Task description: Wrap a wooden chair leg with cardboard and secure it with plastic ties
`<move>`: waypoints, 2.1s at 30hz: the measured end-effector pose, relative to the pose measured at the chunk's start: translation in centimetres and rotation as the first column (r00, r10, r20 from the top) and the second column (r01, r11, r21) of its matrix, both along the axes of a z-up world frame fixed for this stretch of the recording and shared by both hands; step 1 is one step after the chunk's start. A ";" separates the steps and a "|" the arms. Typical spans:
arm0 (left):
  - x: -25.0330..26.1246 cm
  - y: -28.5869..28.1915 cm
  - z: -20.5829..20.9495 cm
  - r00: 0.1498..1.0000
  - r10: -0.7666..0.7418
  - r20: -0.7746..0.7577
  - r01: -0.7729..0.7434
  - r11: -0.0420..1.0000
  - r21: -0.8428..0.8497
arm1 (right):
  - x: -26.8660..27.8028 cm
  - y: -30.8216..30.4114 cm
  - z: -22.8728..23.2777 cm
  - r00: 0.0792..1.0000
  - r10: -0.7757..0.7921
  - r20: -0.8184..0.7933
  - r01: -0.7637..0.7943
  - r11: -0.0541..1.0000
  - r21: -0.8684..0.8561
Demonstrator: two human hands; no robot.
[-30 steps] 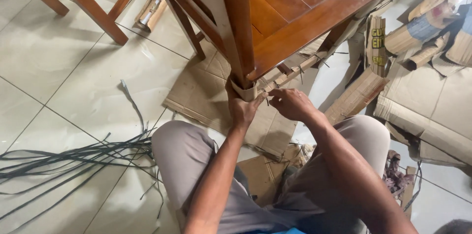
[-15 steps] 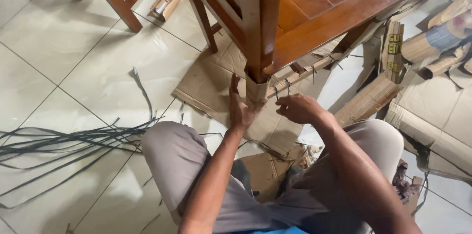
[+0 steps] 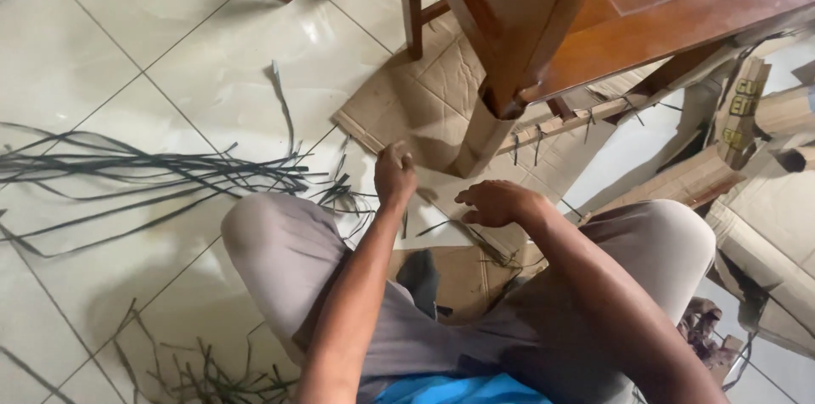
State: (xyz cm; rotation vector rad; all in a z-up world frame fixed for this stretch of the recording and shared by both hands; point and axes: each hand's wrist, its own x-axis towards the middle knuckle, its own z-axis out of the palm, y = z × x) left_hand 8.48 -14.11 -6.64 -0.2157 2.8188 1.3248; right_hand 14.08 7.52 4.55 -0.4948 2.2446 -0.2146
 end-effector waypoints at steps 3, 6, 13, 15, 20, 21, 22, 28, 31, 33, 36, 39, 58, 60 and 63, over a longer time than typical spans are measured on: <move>0.4 -3.0 -4.4 0.995 0.009 0.097 0.002 0.993 -0.121 | -0.3 -1.4 -3.7 0.998 0.064 -0.010 -0.063 0.997 0.051; 1.1 -5.7 -11.6 0.956 -0.033 0.292 0.123 0.947 -0.297 | -0.4 -2.4 -5.1 0.997 0.071 0.013 -0.071 0.996 0.050; 3.9 -7.4 -13.6 0.881 -0.113 0.460 0.265 0.922 -0.281 | -0.6 -3.6 -6.4 0.997 0.077 0.021 -0.078 0.994 0.072; 3.6 -7.2 -12.9 0.893 -0.114 0.435 0.244 0.935 -0.256 | -0.8 -3.9 -6.7 0.999 0.026 0.039 -0.028 0.998 0.057; 3.3 -8.1 -8.7 0.909 -0.019 0.417 0.136 0.958 -0.252 | -0.8 -4.6 -6.7 0.999 0.002 0.045 -0.004 0.999 0.038; 3.0 -8.5 -8.7 0.914 0.036 0.404 0.080 0.961 -0.267 | -0.9 -4.6 -7.1 0.999 -0.003 0.040 0.002 1.000 0.022; 3.1 -8.8 -7.6 0.913 0.039 0.406 0.078 0.961 -0.267 | -0.9 -4.6 -7.1 0.999 -0.001 0.043 0.000 1.000 0.021; 3.4 -12.0 -8.7 0.827 0.399 0.396 -0.331 0.915 -0.229 | -1.1 -4.9 -7.1 1.000 0.014 0.016 -0.015 0.999 0.040; 3.1 -13.1 -14.0 0.783 0.383 0.489 -0.276 0.920 -0.279 | -1.0 -4.9 -7.3 1.000 -0.014 0.025 0.013 0.998 0.067; 2.4 -13.9 -19.7 0.803 0.283 0.524 -0.172 0.952 -0.252 | -1.2 -4.8 -7.0 0.999 -0.038 0.033 0.036 0.997 0.063; 2.7 -14.0 -19.7 0.791 0.361 0.494 -0.268 0.930 -0.251 | -1.3 -4.5 -7.7 0.998 -0.061 0.024 0.061 0.998 0.021; 2.9 -12.0 -9.0 0.799 0.475 0.369 -0.428 0.880 -0.206 | -1.2 -4.3 -8.5 0.999 -0.037 -0.004 0.037 0.999 0.019; 2.7 -3.9 9.8 0.973 0.160 0.168 -0.212 0.314 0.926 | -1.2 -5.6 -2.1 0.698 -0.682 -0.219 0.375 0.609 -0.699; 3.1 -2.5 8.8 0.988 0.093 0.125 -0.151 0.367 0.918 | -0.5 -6.2 -0.2 0.689 -0.716 0.115 0.418 0.263 -0.869; 4.4 -0.1 12.1 0.994 0.032 0.106 -0.110 0.393 0.913 | 0.3 -6.2 0.0 0.714 -0.636 0.294 0.488 0.150 -0.860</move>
